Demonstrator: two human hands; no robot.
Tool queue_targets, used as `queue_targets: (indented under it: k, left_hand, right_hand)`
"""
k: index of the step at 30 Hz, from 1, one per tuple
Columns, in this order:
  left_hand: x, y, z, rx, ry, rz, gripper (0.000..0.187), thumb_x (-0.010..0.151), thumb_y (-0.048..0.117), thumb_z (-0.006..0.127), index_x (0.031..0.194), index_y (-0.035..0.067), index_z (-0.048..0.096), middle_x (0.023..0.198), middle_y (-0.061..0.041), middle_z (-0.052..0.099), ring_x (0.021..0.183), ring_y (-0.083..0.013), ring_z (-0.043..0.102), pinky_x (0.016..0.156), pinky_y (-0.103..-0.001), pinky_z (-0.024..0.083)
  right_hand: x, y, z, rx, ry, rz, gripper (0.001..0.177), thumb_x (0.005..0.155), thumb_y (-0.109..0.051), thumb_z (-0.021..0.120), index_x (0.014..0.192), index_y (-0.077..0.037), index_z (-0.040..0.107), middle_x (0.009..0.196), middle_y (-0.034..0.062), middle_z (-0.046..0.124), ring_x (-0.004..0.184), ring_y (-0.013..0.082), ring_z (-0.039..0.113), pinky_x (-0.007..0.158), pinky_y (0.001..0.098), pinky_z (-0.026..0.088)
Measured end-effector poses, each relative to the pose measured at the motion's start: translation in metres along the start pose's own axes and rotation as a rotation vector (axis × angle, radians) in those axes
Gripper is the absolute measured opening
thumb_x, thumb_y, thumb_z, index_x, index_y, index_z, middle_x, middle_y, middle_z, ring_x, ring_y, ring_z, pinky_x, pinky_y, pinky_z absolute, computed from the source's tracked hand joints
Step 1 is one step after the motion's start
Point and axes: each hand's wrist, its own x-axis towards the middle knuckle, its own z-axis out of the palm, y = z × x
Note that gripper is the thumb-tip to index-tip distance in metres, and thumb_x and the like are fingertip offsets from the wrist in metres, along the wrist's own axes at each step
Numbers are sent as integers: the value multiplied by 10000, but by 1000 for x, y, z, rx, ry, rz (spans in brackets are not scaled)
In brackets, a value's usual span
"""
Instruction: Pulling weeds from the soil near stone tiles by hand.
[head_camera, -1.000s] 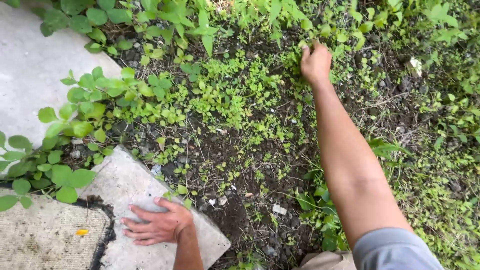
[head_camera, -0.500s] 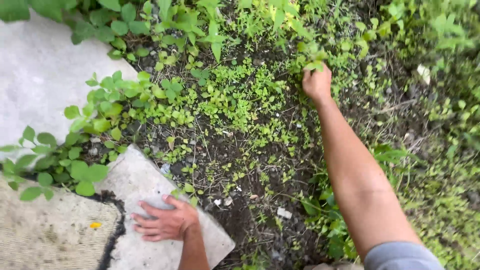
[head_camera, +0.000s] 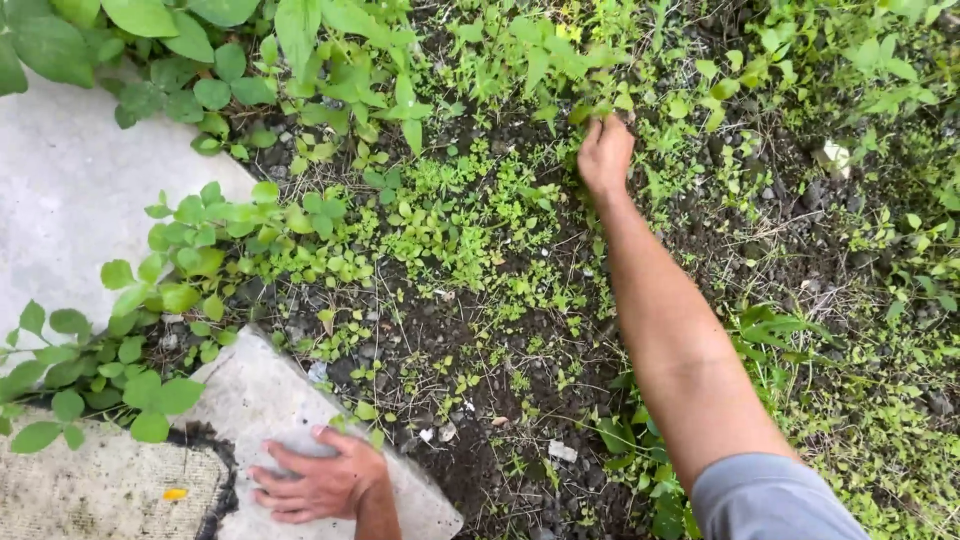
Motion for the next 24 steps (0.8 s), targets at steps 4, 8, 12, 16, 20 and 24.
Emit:
queue_targets:
  k: [4,8,12,16,20,24]
  left_hand:
    - [1,-5,4,24,-9,-13,686,1081,450,566,1651,99,419,1691,-279,251,1544,-522,172,1211,-725,136]
    - [0,3,-2,-3,-34,-30,673,1091,468,480,1660,116,401,1699,-280,218,1559,-519,147,1215,-730,96]
    - [-2,-3,3,-21,26,16,654,1095,472,467,1638,107,439,1680,-272,268,1542,-514,180,1202,-740,129]
    - [-2,1,-1,2,7,-6,657,1102,481,483,1646,120,414,1689,-236,247,1553,-473,189,1212,-729,156]
    - [-2,-2,0,6,-21,-10,704,1093,550,340,1662,139,387,1701,-219,223,1562,-470,164,1221,-728,133]
    - [-2,-4,-2,5,-34,-8,707,1096,576,308,1666,161,355,1710,-202,190,1572,-460,154,1236,-726,129]
  right_hand:
    - [10,25,0,50,79,55,298,1116,-251,354,1013,-93,585,824,-19,575,628,53,441,538,201,416]
    - [4,26,-20,22,56,90,318,1119,-270,356,1073,-86,610,758,-39,560,533,27,413,444,186,382]
    - [-35,10,-73,70,100,84,330,1119,-252,362,1094,-80,643,794,-29,607,564,45,489,459,179,418]
    - [-125,-22,-172,-7,-64,17,328,1162,-229,393,1123,-67,675,896,47,652,689,85,630,553,186,551]
    - [-213,5,-281,-319,-208,65,338,1181,-178,399,1231,19,669,838,107,639,543,124,479,422,249,405]
    - [-272,26,-337,-816,-265,368,482,1102,-426,430,1392,-57,540,1273,213,636,916,308,489,758,469,421]
